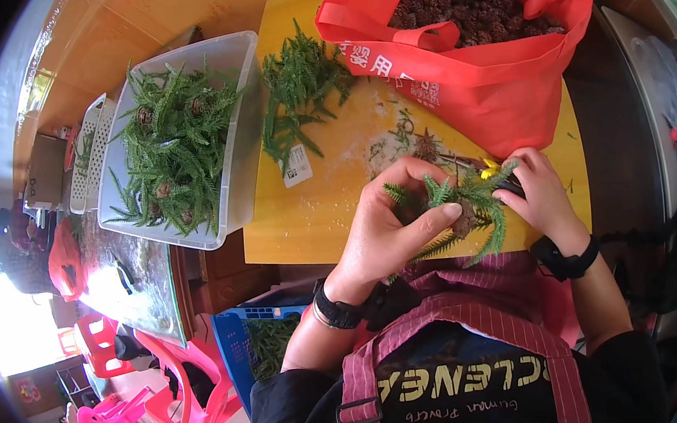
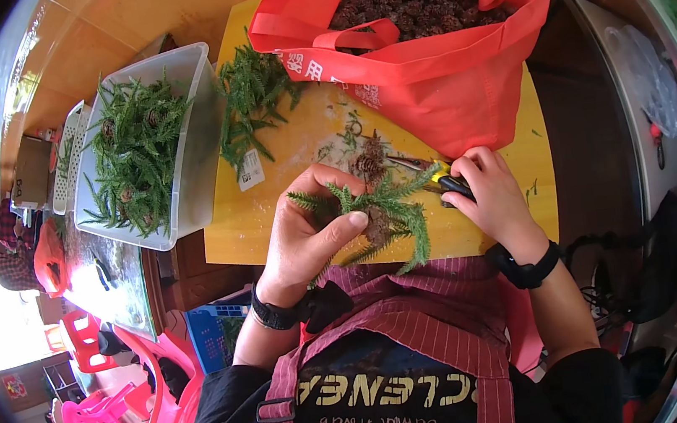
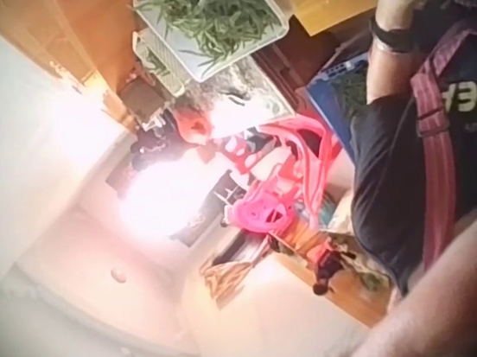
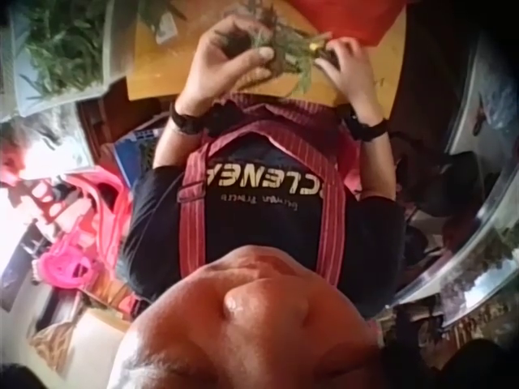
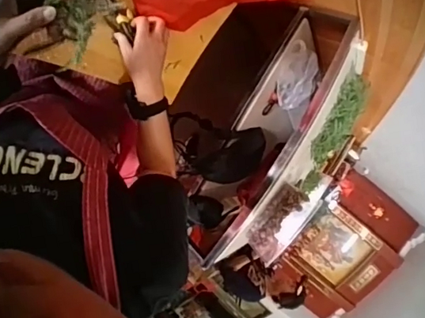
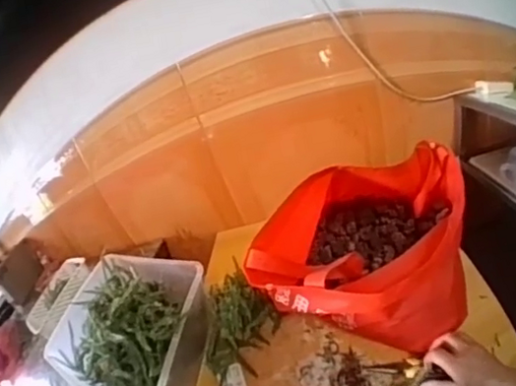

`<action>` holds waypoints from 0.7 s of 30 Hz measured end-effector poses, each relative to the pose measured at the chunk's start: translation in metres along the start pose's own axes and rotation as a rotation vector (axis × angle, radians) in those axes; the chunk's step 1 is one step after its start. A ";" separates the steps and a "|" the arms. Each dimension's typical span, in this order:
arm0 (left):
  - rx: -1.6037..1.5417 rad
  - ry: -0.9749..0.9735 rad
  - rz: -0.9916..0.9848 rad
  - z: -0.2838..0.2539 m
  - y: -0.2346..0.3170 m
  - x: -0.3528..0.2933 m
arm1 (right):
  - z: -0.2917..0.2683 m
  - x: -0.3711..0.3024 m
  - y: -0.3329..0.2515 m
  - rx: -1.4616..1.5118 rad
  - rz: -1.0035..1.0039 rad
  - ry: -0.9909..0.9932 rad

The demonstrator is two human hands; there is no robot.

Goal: Trimming and cleaning green plant branches using small scissors at a workstation.

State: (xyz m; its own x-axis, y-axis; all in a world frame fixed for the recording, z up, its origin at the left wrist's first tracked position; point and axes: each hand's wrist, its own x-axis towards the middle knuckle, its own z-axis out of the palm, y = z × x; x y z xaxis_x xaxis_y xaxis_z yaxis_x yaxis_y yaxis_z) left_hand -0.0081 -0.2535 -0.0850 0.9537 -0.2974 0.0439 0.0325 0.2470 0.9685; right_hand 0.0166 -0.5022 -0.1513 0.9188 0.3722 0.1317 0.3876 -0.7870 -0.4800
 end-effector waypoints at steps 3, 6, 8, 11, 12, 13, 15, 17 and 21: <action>-0.069 -0.016 -0.036 -0.001 0.002 -0.003 | 0.000 0.002 0.003 -0.013 -0.020 -0.015; -0.119 -0.027 -0.052 -0.004 0.004 -0.005 | -0.004 0.003 0.003 -0.019 -0.017 -0.060; -0.096 -0.012 -0.047 -0.006 0.004 -0.007 | -0.012 0.001 0.002 0.029 0.028 -0.053; -0.054 0.021 -0.021 -0.013 0.001 -0.010 | -0.034 -0.001 -0.009 0.150 -0.044 0.162; -0.038 0.025 0.001 -0.015 0.000 -0.011 | -0.049 -0.001 -0.014 0.137 -0.065 0.198; -0.039 0.026 0.001 -0.016 0.000 -0.010 | -0.061 -0.003 -0.016 0.224 -0.023 0.167; -0.024 0.011 0.015 -0.016 0.001 -0.010 | -0.082 -0.007 -0.022 0.316 -0.032 0.122; -0.030 0.016 -0.014 -0.015 0.004 -0.009 | -0.099 -0.010 -0.034 0.345 -0.104 0.033; -0.061 0.036 -0.031 -0.014 0.003 -0.011 | -0.108 -0.005 -0.046 0.296 -0.181 -0.093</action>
State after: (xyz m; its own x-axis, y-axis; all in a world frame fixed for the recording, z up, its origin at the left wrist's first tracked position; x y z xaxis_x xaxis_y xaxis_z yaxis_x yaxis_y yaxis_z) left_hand -0.0141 -0.2367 -0.0859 0.9619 -0.2732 0.0038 0.0797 0.2938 0.9525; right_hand 0.0025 -0.5211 -0.0357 0.8210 0.5467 0.1644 0.4924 -0.5323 -0.6886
